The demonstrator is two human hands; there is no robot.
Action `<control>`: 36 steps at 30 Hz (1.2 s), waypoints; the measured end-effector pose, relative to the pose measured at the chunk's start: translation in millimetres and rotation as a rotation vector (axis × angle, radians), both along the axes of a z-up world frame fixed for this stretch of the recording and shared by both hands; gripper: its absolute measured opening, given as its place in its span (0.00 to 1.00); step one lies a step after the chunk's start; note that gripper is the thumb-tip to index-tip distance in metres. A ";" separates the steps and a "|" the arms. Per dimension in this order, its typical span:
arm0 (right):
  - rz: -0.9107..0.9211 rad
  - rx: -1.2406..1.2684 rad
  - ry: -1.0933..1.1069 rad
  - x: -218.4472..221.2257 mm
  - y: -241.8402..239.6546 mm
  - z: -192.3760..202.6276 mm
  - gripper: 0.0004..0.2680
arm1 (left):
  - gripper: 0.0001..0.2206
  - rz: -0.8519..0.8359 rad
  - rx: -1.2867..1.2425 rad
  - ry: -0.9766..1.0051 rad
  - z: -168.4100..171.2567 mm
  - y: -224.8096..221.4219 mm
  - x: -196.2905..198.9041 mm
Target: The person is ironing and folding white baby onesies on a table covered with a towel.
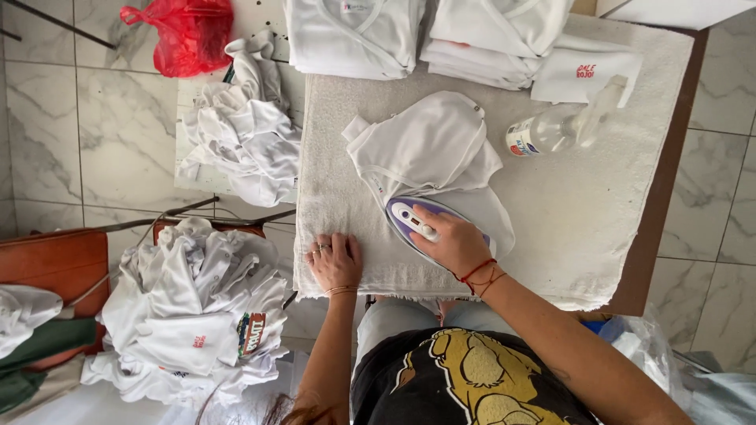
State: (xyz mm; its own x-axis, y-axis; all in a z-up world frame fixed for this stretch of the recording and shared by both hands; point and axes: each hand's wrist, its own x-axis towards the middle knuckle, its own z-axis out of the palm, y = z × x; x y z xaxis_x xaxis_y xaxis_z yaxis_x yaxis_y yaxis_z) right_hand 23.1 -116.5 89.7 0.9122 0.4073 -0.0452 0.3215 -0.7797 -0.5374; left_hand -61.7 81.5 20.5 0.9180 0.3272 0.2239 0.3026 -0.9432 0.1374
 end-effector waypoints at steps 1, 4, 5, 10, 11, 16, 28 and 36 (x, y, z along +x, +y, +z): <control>-0.010 0.005 -0.013 1.1 4.0 1.1 0.17 | 0.11 0.005 -0.004 0.011 0.5 1.1 0.7; 0.040 -0.064 0.013 -13.2 -25.3 2.9 0.17 | 0.10 0.016 -0.005 0.027 -1.1 0.7 0.8; 0.034 -0.066 0.019 -11.2 -34.1 6.8 0.17 | 0.10 0.009 -0.007 0.032 -1.1 1.5 0.4; 0.191 -0.191 -0.060 15.8 -77.2 -3.9 0.16 | 0.10 0.011 -0.010 0.019 -4.9 -0.6 0.7; 0.187 -0.193 -0.052 23.0 -76.4 0.7 0.16 | 0.10 0.006 -0.013 0.027 -5.9 0.6 -3.9; 0.432 -0.140 0.003 52.6 -83.0 7.0 0.15 | 0.09 -0.008 -0.011 0.018 -8.2 1.6 -3.6; 0.148 0.064 0.308 -9.9 -93.4 17.6 0.18 | 0.09 0.005 -0.012 0.008 -18.4 2.2 -5.6; -0.134 -0.067 0.030 -36.3 -85.0 17.9 0.18 | 0.10 -0.001 0.007 0.002 -17.2 1.7 -5.3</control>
State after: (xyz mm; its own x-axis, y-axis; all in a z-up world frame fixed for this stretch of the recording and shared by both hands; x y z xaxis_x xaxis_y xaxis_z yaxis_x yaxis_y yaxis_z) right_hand -13.2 -201.4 107.6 0.9560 0.2773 -0.0961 0.1970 -0.8491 -0.4901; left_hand -67.0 83.3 3.3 0.9187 0.3252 0.2242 0.3024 -0.9442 0.1306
